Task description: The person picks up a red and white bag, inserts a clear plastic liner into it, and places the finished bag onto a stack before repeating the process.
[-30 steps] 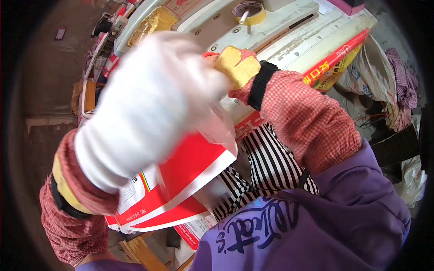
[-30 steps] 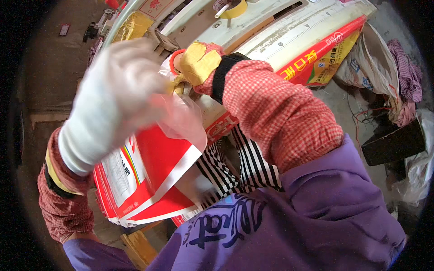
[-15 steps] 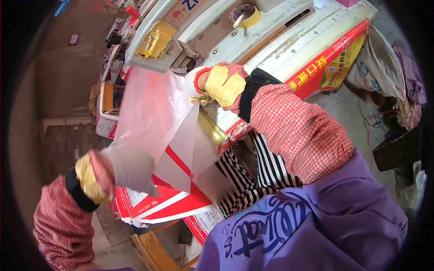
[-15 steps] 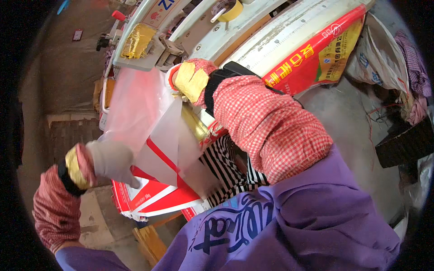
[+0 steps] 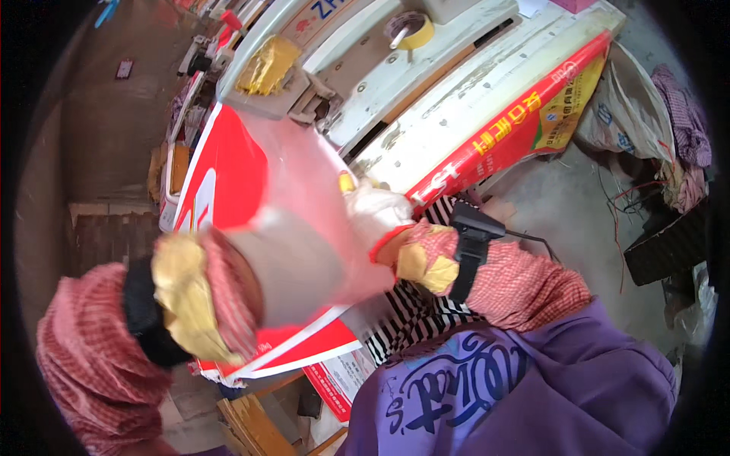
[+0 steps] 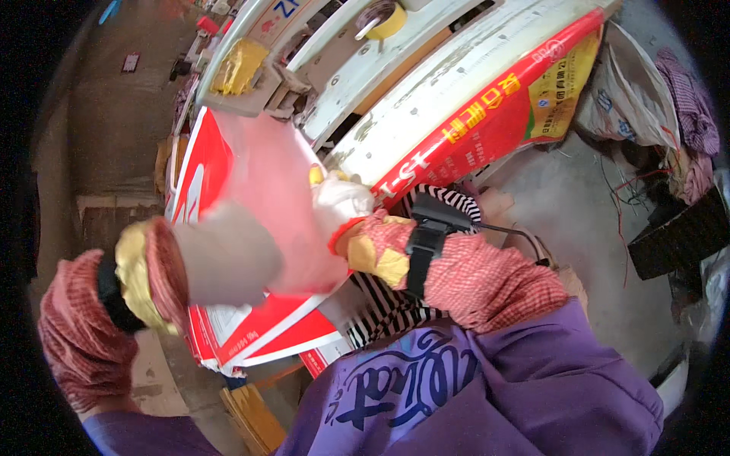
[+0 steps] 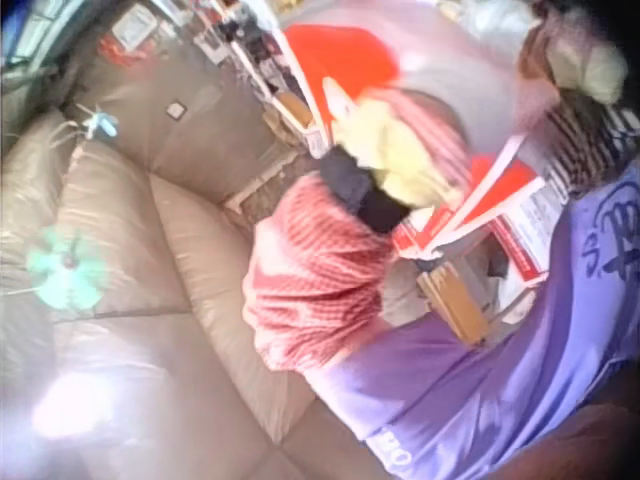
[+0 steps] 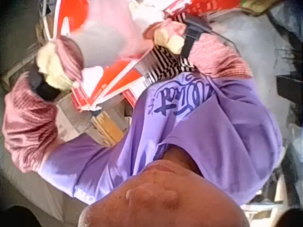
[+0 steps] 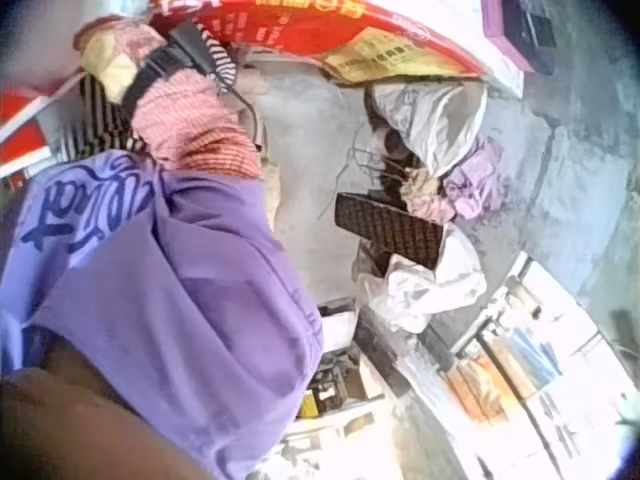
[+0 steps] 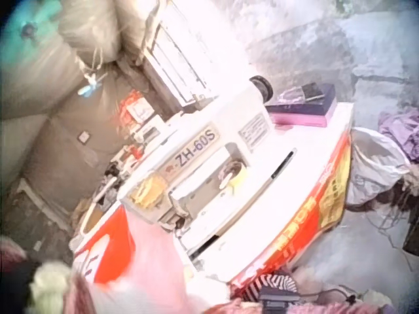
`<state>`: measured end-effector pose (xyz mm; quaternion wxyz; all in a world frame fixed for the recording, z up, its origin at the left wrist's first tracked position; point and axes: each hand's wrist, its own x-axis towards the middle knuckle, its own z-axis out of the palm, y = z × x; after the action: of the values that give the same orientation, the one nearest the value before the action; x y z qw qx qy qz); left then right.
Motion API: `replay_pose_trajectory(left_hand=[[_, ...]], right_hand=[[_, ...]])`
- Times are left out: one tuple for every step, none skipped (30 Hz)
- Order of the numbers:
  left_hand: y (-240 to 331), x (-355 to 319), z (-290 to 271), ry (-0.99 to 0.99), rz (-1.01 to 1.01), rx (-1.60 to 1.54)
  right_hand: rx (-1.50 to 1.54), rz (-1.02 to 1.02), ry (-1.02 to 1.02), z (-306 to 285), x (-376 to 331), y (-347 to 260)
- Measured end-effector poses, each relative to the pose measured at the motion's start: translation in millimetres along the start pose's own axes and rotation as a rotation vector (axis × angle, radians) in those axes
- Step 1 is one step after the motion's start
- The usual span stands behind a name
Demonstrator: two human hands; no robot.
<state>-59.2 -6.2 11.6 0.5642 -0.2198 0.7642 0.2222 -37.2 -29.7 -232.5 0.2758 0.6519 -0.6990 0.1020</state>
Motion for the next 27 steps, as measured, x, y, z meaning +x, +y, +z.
replay_pose_trajectory(left_hand=[[-5.0,-1.7,11.0,0.038,-0.062,0.112],[-9.1,-2.1,23.4,0.075,-0.126,0.222],[-8.6,-1.6,32.9,0.105,-0.18,0.334],[-9.0,-1.4,38.5,0.136,-0.233,0.447],[8.5,7.4,9.7,-0.183,-0.184,0.3],[4.2,15.5,17.5,-0.073,-0.053,0.298],[-2.7,22.0,22.8,0.137,0.013,0.339],[-7.2,24.3,19.0,0.106,-0.051,0.291],[-4.7,28.5,3.8,0.071,-0.094,0.276],[-5.2,22.7,0.0,0.072,-0.088,0.282],[-10.2,13.1,-1.1,0.088,-0.101,0.268],[-12.6,4.4,-3.2,0.104,-0.113,0.253],[-8.6,-1.1,-8.5,0.006,-0.148,0.285],[-1.1,-9.4,-14.8,-0.093,-0.184,0.317],[17.2,-30.7,-22.9,0.017,-0.389,0.268],[18.4,-31.1,-15.5,0.011,-0.384,0.266],[16.4,-30.2,-5.8,-0.013,-0.392,0.281],[11.9,-28.5,5.8,-0.037,-0.399,0.299],[14.0,-32.7,18.6,-0.07,-0.432,0.312],[8.9,-31.1,28.8,-0.097,-0.441,0.339],[3.8,-29.5,40.6,-0.126,-0.455,0.361],[-0.8,-27.0,49.8,-0.159,-0.469,0.381],[-5.5,-22.7,56.5,-0.192,-0.483,0.403],[-8.4,-19.6,63.9,-0.224,-0.506,0.404],[0.9,-8.5,45.9,-0.344,-0.067,0.266],[5.1,7.1,43.5,-0.103,-0.018,0.188],[6.5,19.4,42.3,0.14,0.034,0.114]], right_hand=[[0.483,-0.048,-0.151,-13.2,9.3,19.3],[0.408,-0.114,-0.302,-8.1,9.1,11.8],[0.408,-0.115,-0.306,-9.9,8.3,12.1],[0.439,-0.081,-0.292,-6.8,43.0,-4.2],[0.472,-0.061,-0.272,-1.5,57.2,-12.2],[0.511,-0.036,-0.249,1.7,78.5,-21.7],[0.548,-0.01,-0.226,1.5,92.2,-29.8],[0.592,-0.006,-0.205,9.3,53.9,-22.8],[0.617,0.033,-0.19,15.5,71.9,-24.9],[0.643,0.072,-0.175,21.2,90.0,-26.4],[0.672,0.1,-0.154,20.6,84.4,-29.0],[0.702,0.129,-0.132,19.6,78.4,-31.4],[0.725,0.171,-0.114,18.7,82.1,-35.3],[0.748,0.215,-0.097,20.7,89.3,-36.7],[0.78,0.248,-0.086,19.9,88.0,-38.8],[0.781,0.248,-0.094,16.3,85.7,-43.5],[0.575,0.099,-0.155,10.0,83.3,-41.0],[0.367,-0.047,-0.217,7.4,81.8,-37.1],[0.381,-0.048,-0.207,5.8,85.0,-36.7],[0.64,0.048,-0.197,18.1,89.8,-34.7],[0.904,0.143,-0.179,24.3,92.2,-34.3],[0.665,0.018,-0.288,4.2,88.2,-22.9],[0.181,0.152,-0.252,2.4,81.6,-44.7],[0.464,-0.127,-0.397,-7.1,91.0,-23.0],[0.74,-0.412,-0.533,-17.1,101.8,0.4],[0.747,-0.401,-0.536,-14.6,103.0,2.9],[0.75,-0.405,-0.56,-11.2,104.7,6.1]])
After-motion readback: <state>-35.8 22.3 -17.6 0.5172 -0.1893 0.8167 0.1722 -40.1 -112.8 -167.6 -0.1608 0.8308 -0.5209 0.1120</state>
